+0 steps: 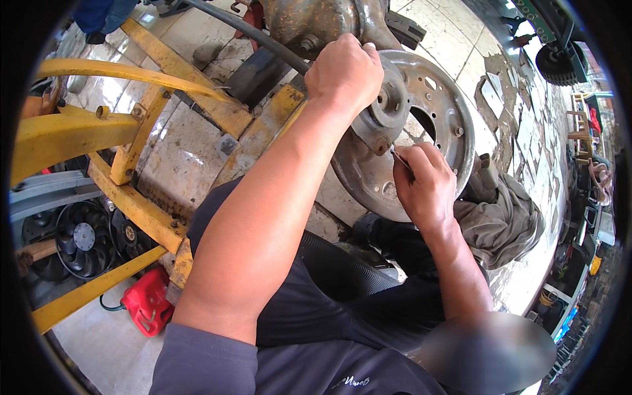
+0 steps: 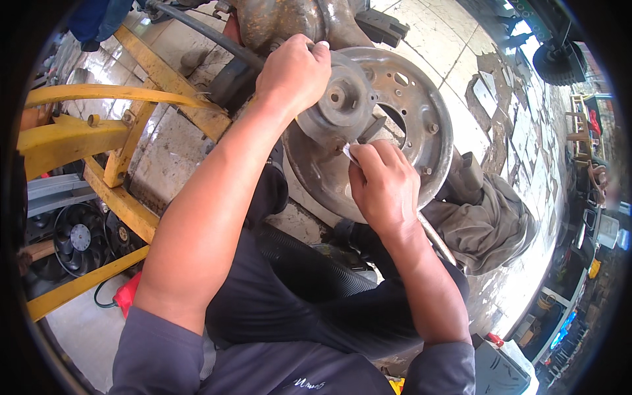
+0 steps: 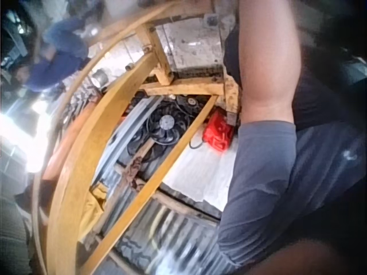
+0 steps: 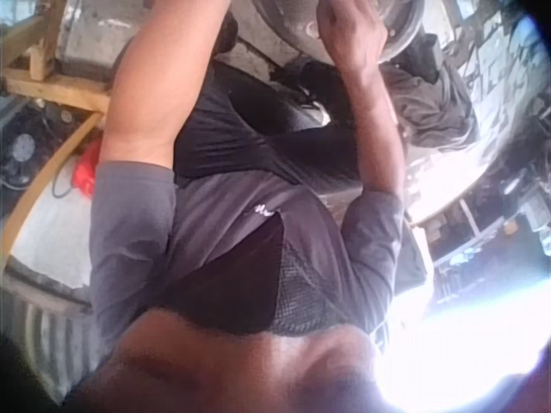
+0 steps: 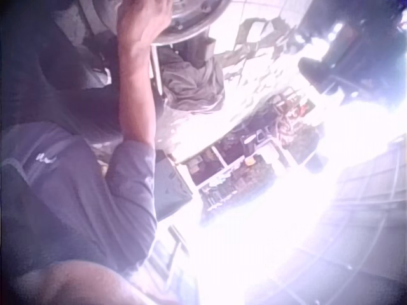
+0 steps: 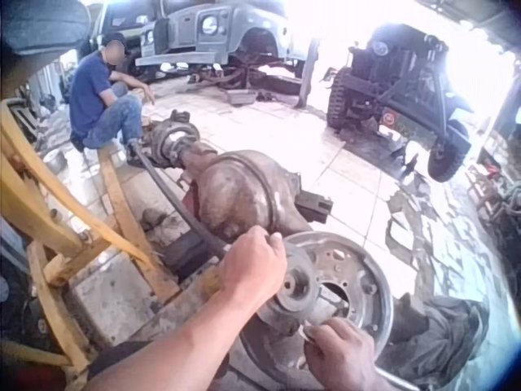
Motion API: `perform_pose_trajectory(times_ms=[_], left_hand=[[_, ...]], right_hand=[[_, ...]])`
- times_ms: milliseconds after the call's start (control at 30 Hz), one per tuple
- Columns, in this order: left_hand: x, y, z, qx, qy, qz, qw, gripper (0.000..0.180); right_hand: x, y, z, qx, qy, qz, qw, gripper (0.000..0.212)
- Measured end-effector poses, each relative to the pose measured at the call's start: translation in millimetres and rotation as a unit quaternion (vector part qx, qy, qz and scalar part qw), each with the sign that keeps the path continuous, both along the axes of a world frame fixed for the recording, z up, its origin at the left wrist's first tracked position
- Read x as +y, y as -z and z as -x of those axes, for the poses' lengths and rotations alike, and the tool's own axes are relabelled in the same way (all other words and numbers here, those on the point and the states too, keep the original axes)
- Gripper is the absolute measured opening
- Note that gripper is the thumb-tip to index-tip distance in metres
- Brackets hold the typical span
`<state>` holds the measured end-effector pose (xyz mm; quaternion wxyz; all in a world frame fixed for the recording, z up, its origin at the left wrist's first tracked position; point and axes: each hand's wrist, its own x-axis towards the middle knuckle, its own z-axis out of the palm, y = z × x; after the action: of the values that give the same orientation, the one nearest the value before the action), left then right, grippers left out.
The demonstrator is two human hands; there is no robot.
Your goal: The person scrubs a circular metal brake drum and a smaller metal hub with a red abrasive pad, rotating the parts to reach different areas. The person then wipes the surfaces with a white cloth. The work is performed in a workshop with a yellow vehicle lift and another person visible in the background.
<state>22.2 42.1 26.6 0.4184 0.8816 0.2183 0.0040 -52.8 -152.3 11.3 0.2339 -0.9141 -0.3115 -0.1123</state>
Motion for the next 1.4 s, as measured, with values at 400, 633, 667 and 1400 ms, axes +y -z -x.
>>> perform_pose_trajectory(times_ms=[400,633,667,1400], left_hand=[[0.1,2.0,-0.3,-0.018,-0.002,-0.02,1.0,0.045],[3.2,4.3,1.8,-0.026,0.002,-0.013,1.0,0.051],[3.1,4.5,1.1,-0.026,0.001,-0.012,1.0,0.051],[-1.6,8.0,1.8,-0.042,-0.014,-0.017,0.999,0.043]], right_hand=[[1.3,-12.3,-2.3,0.2,0.081,-0.075,0.974,0.01],[-1.8,-7.2,-14.8,0.195,0.026,-0.02,0.98,0.007],[-5.8,-6.5,-13.0,0.198,0.03,-0.015,0.98,0.007],[11.4,6.6,-5.2,0.461,0.198,-0.391,0.771,0.018]])
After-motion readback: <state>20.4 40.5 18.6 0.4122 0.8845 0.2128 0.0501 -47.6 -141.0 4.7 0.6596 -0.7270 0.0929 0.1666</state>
